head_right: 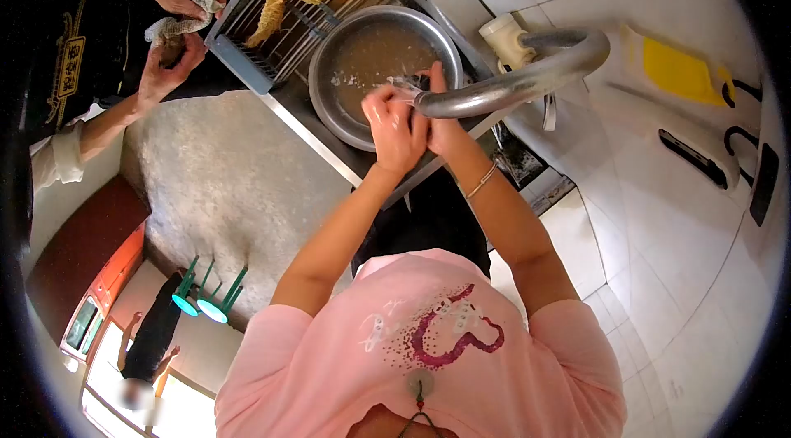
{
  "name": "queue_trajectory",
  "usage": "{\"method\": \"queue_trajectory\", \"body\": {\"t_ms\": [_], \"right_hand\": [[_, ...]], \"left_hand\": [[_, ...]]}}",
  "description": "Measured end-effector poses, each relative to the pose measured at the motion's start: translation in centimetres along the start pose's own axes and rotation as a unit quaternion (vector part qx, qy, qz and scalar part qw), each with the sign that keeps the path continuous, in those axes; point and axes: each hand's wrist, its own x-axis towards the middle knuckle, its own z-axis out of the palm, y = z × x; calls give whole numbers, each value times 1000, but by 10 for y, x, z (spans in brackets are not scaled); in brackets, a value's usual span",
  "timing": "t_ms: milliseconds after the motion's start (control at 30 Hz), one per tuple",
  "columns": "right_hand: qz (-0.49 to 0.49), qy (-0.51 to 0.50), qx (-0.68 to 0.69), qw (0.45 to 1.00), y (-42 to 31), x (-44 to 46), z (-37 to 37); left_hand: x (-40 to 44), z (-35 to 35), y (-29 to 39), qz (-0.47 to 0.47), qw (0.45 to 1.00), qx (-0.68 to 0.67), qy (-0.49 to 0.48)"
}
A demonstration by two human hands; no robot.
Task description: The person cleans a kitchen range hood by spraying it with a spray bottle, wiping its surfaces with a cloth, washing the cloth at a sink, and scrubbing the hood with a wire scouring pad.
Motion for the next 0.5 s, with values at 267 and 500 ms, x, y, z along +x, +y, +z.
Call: {"method": "queue_trajectory", "body": {"t_ms": [267, 500], "right_hand": [[-21, -6, 68, 997, -4, -35, 22], [-115, -138, -15, 984, 6, -24, -2]], "left_hand": [[8, -16, 0, 206, 975, -4, -87], [12, -10, 20, 37, 994, -94, -47]]}}
